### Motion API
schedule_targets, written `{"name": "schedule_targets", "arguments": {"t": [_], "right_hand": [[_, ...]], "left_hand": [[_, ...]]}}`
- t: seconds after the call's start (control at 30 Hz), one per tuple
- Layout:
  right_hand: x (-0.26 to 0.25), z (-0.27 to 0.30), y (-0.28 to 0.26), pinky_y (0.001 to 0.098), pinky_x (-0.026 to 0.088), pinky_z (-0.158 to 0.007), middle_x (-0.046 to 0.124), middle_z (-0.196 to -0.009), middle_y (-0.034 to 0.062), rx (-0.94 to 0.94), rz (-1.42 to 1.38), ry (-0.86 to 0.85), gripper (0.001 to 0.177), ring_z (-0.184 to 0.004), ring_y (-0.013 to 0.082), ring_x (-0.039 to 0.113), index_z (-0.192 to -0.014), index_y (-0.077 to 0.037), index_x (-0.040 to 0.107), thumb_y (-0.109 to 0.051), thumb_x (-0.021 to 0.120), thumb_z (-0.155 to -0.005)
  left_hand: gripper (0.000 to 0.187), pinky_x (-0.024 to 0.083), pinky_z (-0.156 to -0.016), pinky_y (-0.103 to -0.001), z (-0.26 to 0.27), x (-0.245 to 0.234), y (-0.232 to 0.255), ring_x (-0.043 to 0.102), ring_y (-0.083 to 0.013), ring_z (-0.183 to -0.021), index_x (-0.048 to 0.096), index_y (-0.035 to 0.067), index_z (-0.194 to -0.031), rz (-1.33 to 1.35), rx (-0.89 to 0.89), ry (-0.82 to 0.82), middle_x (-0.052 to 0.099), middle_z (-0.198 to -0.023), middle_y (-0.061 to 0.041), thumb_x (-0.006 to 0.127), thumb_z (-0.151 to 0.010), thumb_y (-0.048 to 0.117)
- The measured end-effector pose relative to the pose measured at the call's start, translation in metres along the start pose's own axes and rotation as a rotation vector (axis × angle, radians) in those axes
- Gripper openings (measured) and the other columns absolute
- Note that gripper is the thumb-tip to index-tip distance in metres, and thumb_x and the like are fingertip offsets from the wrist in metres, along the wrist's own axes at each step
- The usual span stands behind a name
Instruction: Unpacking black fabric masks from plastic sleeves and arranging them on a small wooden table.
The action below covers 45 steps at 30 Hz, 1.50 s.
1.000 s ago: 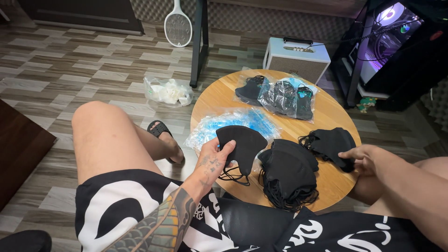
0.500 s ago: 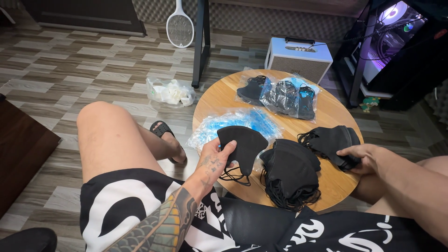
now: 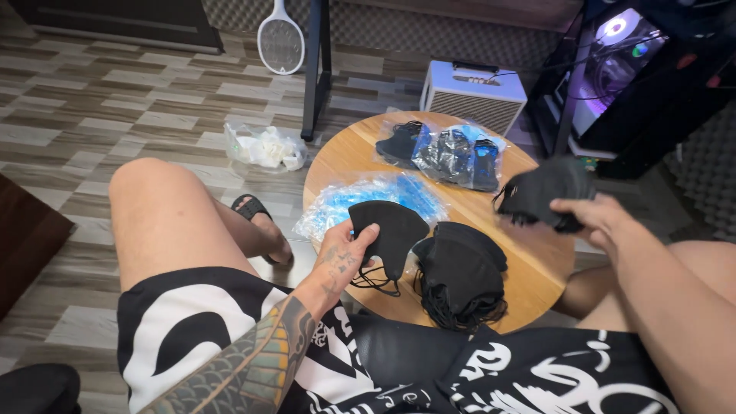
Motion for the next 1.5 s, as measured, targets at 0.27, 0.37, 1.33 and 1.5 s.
{"name": "schedule_targets", "arguments": {"t": [0.27, 0.37, 1.33, 1.5], "right_hand": [[0.024, 0.263, -0.141, 0.0483, 0.052, -0.108, 0.068, -0.145, 0.0145, -0.223, 0.04, -0.368, 0.051, -0.13, 0.0276, 0.064, -0.146, -0.009, 0.055, 0.001, 0.06, -0.097], [0.05, 0.335, -0.136, 0.0518, 0.048, -0.115, 0.071, -0.147, 0.0236, -0.097, 0.107, -0.469, 0.057, -0.129, 0.0393, 0.065, -0.148, -0.001, 0.058, 0.008, 0.057, -0.092], [0.092, 0.176, -0.004, 0.0483, 0.059, -0.108, 0.068, -0.143, 0.0226, -0.367, 0.627, -0.213, 0.074, -0.136, 0.0381, 0.067, -0.145, -0.016, 0.07, -0.032, 0.1, -0.079], [0.111, 0.157, 0.01, 0.0428, 0.06, -0.107, 0.07, -0.123, 0.0061, -0.479, 0.778, -0.124, 0.062, -0.131, 0.0322, 0.065, -0.123, -0.022, 0.077, -0.035, 0.106, -0.07]], "left_hand": [[0.024, 0.061, -0.067, -0.031, -0.016, 0.0, -0.003, 0.071, -0.0206, -0.082, 0.076, 0.006, -0.12, 0.071, 0.08, 0.007, 0.078, -0.103, -0.009, 0.067, -0.106, 0.022], [0.023, 0.06, -0.072, -0.029, -0.012, -0.003, -0.001, 0.068, -0.0169, -0.09, 0.077, 0.009, -0.118, 0.033, 0.056, 0.043, 0.077, -0.104, -0.007, 0.066, -0.106, 0.024], [0.052, 0.069, -0.077, -0.031, -0.017, -0.002, -0.012, 0.078, -0.019, -0.077, 0.066, 0.003, -0.15, -0.163, 0.001, 0.048, 0.081, -0.103, -0.016, 0.064, -0.107, 0.032], [0.051, 0.07, -0.077, -0.032, -0.014, -0.002, -0.01, 0.081, -0.0197, -0.076, 0.065, 0.003, -0.15, -0.174, 0.008, 0.035, 0.083, -0.102, -0.015, 0.064, -0.108, 0.031]]}}
Point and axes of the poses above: each hand's wrist, its own z-axis away from the middle knuckle, its own x-axis out of the palm, y = z × x, the point moved 9 cm from there along -z, towards the middle knuckle
